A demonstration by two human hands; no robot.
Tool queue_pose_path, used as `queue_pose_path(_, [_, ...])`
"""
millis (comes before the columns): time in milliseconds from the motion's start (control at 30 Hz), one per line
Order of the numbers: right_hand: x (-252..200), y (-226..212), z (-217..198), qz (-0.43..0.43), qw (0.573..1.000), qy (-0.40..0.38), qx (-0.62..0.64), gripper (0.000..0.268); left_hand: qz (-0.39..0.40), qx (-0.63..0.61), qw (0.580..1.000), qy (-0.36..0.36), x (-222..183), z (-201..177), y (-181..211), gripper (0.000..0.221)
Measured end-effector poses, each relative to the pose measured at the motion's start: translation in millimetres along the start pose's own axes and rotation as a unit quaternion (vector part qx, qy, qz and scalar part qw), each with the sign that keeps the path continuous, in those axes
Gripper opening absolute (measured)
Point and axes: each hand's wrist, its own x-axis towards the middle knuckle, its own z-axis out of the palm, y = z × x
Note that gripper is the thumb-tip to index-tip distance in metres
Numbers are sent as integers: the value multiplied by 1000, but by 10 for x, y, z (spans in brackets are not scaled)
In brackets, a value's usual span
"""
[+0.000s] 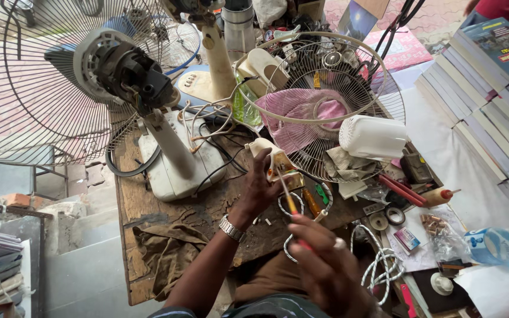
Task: The person works on a small electrical switch or socket, using a screwdriver to tighten screws and adjust internal components. They repeatedly open and close the device, manipulate wires, and reposition parts on a cluttered workbench.
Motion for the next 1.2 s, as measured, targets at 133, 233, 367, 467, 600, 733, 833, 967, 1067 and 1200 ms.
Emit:
queue_pose_path(133, [113,-115,216,-18,997,-39,-64,31,74,32,996,46,-13,51,-7,71])
queue_pose_path(233, [196,-126,258,-36,994,-71,-70,36,57,59,995,57,3,73,-7,70])
queue_pose_path(367, [319,-94,335,-59,988,-83,-114,43,49,50,995,66,37,92,-36,67])
queue_pose_path(467, [399,-92,438,-67,985,-94,-131,47,48,24,996,69,30,100,-48,64])
queue_pose_path(600, [469,-114,553,-86,984,-99,-120,50,-6,32,995,100,-3,110,-13,61])
queue_pose_path(733, [489,-118,559,-99,983,-95,-124,50,34,46,993,101,12,47,28,61])
queue_pose_path(833, [474,-112,530,-101,984,-81,-123,48,29,34,995,84,9,20,54,59])
queue_pose_path(967, [456,-105,554,-98,983,-90,-125,48,36,40,996,77,31,34,68,63])
queue_pose_path(1067, [442,-125,591,-98,983,-98,-121,48,58,4,995,80,40,38,65,68])
queue_pose_path(1200, [437,-146,581,-106,984,-97,-106,47,53,-11,995,86,28,18,47,74])
